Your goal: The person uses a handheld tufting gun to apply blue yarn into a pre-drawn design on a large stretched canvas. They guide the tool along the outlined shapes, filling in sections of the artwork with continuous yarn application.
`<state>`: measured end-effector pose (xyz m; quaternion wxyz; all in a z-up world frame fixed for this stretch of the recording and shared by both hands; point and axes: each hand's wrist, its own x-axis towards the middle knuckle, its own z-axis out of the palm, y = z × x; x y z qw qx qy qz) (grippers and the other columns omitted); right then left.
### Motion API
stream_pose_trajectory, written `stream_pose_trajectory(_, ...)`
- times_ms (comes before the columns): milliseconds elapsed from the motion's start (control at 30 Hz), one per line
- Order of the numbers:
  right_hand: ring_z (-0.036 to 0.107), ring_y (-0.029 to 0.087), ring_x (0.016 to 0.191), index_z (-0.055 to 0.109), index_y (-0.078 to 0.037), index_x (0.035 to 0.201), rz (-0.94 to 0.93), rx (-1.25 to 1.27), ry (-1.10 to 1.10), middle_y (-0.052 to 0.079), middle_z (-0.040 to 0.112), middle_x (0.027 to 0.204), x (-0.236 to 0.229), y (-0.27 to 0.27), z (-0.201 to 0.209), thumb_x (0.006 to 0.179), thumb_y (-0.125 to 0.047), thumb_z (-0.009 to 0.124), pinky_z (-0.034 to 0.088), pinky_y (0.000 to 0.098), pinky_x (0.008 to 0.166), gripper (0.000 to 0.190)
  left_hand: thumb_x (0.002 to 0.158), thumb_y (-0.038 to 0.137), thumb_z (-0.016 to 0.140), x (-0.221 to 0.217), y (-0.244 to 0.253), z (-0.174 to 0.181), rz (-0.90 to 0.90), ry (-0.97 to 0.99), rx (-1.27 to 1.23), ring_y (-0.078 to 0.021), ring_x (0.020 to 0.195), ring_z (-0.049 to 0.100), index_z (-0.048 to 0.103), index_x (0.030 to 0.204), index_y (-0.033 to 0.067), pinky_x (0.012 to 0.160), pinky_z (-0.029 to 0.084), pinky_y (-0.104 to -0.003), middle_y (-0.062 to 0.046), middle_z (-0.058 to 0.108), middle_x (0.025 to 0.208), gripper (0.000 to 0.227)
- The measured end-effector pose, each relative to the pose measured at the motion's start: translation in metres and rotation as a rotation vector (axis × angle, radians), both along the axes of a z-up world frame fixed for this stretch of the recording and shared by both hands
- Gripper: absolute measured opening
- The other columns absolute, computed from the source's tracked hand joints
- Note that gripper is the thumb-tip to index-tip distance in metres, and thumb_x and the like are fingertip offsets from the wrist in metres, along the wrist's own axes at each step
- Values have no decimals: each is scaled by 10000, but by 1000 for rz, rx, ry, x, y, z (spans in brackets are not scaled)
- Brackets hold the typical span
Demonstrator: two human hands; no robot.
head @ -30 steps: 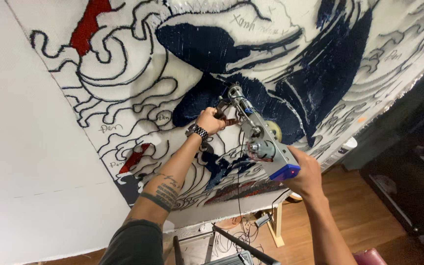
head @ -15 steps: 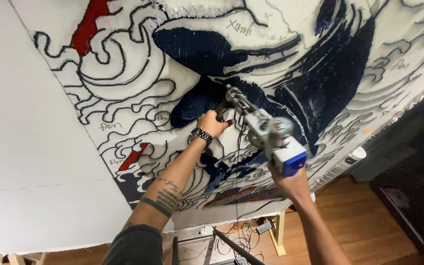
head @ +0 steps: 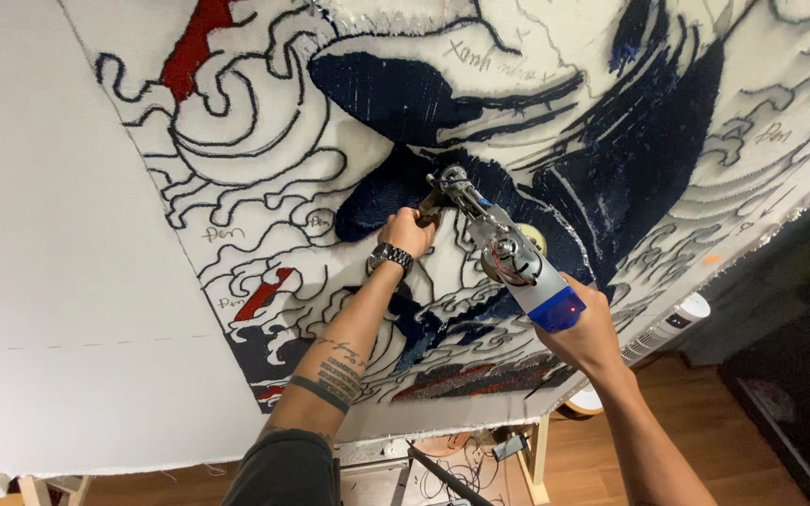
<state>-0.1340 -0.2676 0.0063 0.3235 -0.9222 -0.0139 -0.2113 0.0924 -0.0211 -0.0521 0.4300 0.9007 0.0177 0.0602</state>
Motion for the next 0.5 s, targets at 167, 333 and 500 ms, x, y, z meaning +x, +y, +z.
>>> stream_pose_trajectory(167, 725, 432, 722, 662, -57, 820, 9, 13, 1, 214, 706, 674, -1, 3, -2, 695, -186, 706, 574, 429, 704, 185, 827, 536, 636, 7, 0, -7, -27, 10, -65, -382, 1103, 733, 779, 966, 214, 969, 588, -486, -89, 805, 1044, 378)
stream_pose_trajectory(333, 714, 467, 763, 648, -38, 842, 18, -17, -35, 252, 686, 708, 4, -4, -19, 692, -173, 708, 541, 387, 650, 211, 837, 557, 627, -4, -4, -2, -36, 19, -90, -370, 1135, 721, 790, 944, 223, 1005, 575, -470, -92, 805, 1044, 387)
stream_pose_trajectory(500, 703, 451, 715, 620, -25, 817, 12, -2, -75, 267, 657, 687, 6, -7, -34, 665, -159, 712, 496, 366, 605, 223, 866, 485, 613, -12, -3, 8, -35, 44, -105, -341, 1208, 702, 781, 1051, 191, 1091, 522, -446, -94, 804, 1097, 385)
